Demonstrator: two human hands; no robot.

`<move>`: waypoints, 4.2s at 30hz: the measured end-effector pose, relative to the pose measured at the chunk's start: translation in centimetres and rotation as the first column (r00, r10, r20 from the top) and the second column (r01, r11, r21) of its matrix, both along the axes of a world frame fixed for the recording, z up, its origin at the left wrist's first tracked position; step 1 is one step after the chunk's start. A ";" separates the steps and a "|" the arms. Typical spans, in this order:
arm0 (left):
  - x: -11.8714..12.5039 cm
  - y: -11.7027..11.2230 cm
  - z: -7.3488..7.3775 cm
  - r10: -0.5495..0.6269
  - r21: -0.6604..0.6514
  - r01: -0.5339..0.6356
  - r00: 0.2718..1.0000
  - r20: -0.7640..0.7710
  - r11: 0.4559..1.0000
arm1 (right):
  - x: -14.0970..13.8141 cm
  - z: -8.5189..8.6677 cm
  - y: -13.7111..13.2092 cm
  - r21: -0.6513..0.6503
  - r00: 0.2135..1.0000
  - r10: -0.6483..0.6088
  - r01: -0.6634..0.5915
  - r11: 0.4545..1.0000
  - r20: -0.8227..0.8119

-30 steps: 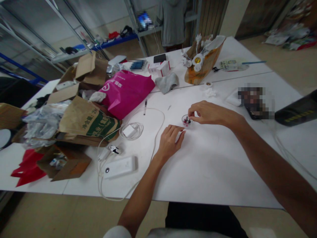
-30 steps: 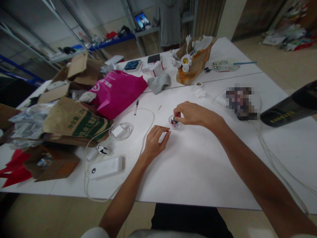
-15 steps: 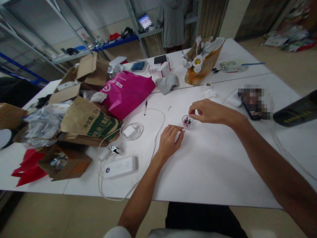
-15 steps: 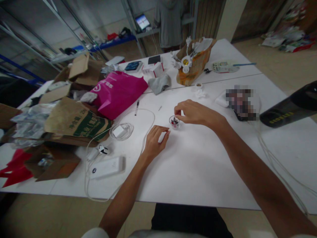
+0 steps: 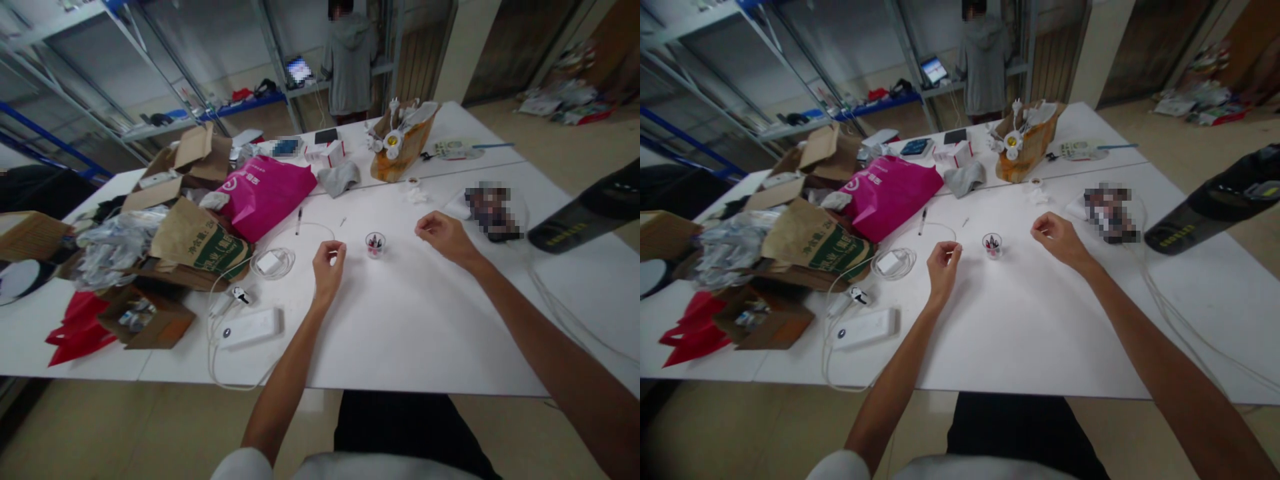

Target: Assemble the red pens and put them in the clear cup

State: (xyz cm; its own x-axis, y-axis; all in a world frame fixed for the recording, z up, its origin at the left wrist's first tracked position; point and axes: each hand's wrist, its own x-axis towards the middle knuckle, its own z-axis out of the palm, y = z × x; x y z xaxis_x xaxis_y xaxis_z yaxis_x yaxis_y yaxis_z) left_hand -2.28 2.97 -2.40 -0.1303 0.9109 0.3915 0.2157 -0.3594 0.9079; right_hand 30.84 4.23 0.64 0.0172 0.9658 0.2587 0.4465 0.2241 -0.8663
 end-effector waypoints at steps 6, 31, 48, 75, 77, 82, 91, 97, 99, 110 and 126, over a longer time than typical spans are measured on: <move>-0.6 1.1 -1.6 0.010 -0.079 0.003 0.986 0.167 0.997 | 2.4 -4.6 -1.8 -0.043 0.956 -0.150 0.144 0.989 -0.251; -0.5 1.1 -1.3 0.050 -0.241 0.135 0.772 0.633 0.961 | 2.3 -5.1 -1.6 -0.071 0.724 -0.174 0.171 0.983 -0.668; -0.3 0.6 -0.4 0.029 -0.257 0.212 0.717 0.697 0.943 | 2.6 -5.7 -1.4 -0.075 0.736 -0.162 0.150 0.986 -0.658; -0.2 0.5 -0.4 0.014 -0.261 0.225 0.732 0.682 0.939 | 2.3 -5.1 -1.5 -0.100 0.747 -0.194 0.170 0.980 -0.636; -0.2 0.5 -0.4 0.016 -0.260 0.224 0.730 0.684 0.939 | 2.3 -5.1 -1.5 -0.100 0.743 -0.193 0.169 0.981 -0.641; -0.2 0.5 -0.4 0.012 -0.257 0.228 0.727 0.687 0.939 | 2.4 -5.1 -1.5 -0.097 0.744 -0.190 0.167 0.981 -0.641; -0.2 0.5 -0.4 0.015 -0.258 0.223 0.729 0.684 0.940 | 2.5 -5.3 -1.4 -0.101 0.744 -0.198 0.174 0.979 -0.638; -0.2 0.4 -0.3 0.021 -0.263 0.218 0.732 0.681 0.940 | 2.4 -5.2 -1.4 -0.108 0.740 -0.207 0.180 0.978 -0.640; -0.2 0.4 -0.3 0.021 -0.264 0.218 0.733 0.680 0.940 | 2.4 -5.3 -1.4 -0.108 0.741 -0.207 0.181 0.978 -0.639; -0.2 0.6 -0.6 0.040 -0.286 0.202 0.750 0.660 0.937 | 2.6 -5.7 -1.2 -0.108 0.740 -0.209 0.183 0.977 -0.640; -0.3 0.8 -0.9 0.064 -0.308 0.189 0.754 0.654 0.932 | 2.5 -5.5 -1.2 -0.122 0.731 -0.228 0.196 0.973 -0.643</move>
State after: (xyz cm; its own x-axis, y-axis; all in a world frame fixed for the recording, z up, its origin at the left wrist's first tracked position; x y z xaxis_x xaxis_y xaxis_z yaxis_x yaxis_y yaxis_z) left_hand -2.54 3.73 -3.34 -0.1729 0.9803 -0.0954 -0.4767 0.0015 0.8791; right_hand 33.31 3.02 -4.89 0.3711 0.9262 0.0664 -0.1963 0.1481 -0.9693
